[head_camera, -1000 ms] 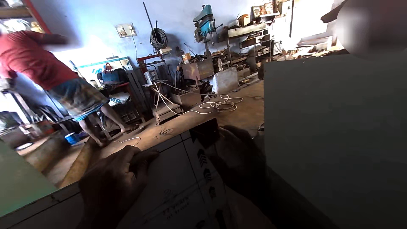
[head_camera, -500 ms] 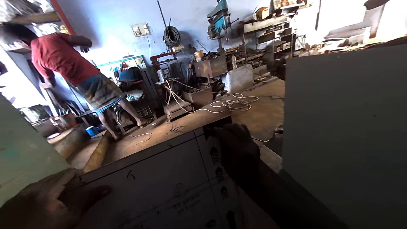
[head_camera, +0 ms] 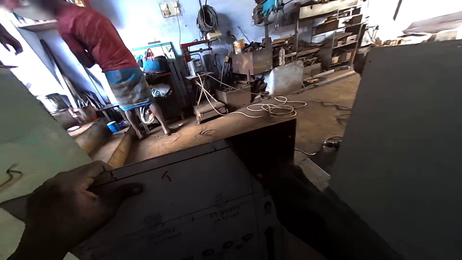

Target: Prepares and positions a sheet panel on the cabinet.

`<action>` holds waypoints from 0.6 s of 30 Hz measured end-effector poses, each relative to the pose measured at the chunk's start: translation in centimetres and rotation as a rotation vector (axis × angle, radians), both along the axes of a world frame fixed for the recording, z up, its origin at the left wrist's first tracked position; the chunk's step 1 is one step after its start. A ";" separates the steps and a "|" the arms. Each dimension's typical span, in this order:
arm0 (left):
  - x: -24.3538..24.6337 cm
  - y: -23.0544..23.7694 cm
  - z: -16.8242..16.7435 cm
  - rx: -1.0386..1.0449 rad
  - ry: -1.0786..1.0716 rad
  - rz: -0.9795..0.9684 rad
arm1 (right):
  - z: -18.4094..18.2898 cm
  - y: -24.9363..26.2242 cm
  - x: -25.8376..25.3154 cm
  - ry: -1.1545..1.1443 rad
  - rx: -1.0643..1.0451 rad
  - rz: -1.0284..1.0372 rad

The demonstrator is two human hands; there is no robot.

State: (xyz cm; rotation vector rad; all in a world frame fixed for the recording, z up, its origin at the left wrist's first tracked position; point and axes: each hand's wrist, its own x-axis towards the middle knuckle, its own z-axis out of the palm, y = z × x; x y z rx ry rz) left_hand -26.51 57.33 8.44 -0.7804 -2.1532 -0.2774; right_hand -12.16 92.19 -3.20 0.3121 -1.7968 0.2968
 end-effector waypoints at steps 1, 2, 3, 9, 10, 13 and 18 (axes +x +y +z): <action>0.2 0.1 -0.1 0.006 0.015 0.006 | -0.3 0.0 0.2 -0.008 0.013 -0.006; 0.3 0.1 -0.2 0.009 0.032 0.010 | -0.5 0.1 0.3 -0.014 0.031 -0.016; 0.3 0.1 -0.3 0.010 0.047 0.012 | -0.7 0.5 0.3 -0.039 0.047 -0.031; 0.3 0.4 -0.3 0.006 0.097 0.026 | 2.7 2.2 1.3 0.171 -0.074 -0.125; 0.3 0.4 -0.3 -0.002 0.108 0.027 | 3.4 1.9 1.4 0.177 -0.092 -0.099; 0.5 0.4 -0.3 0.007 0.071 0.036 | 4.0 -0.2 0.0 0.045 -0.046 -0.158; 0.5 0.2 -0.4 0.006 0.132 0.023 | 3.5 -2.4 -4.8 0.076 0.032 -0.275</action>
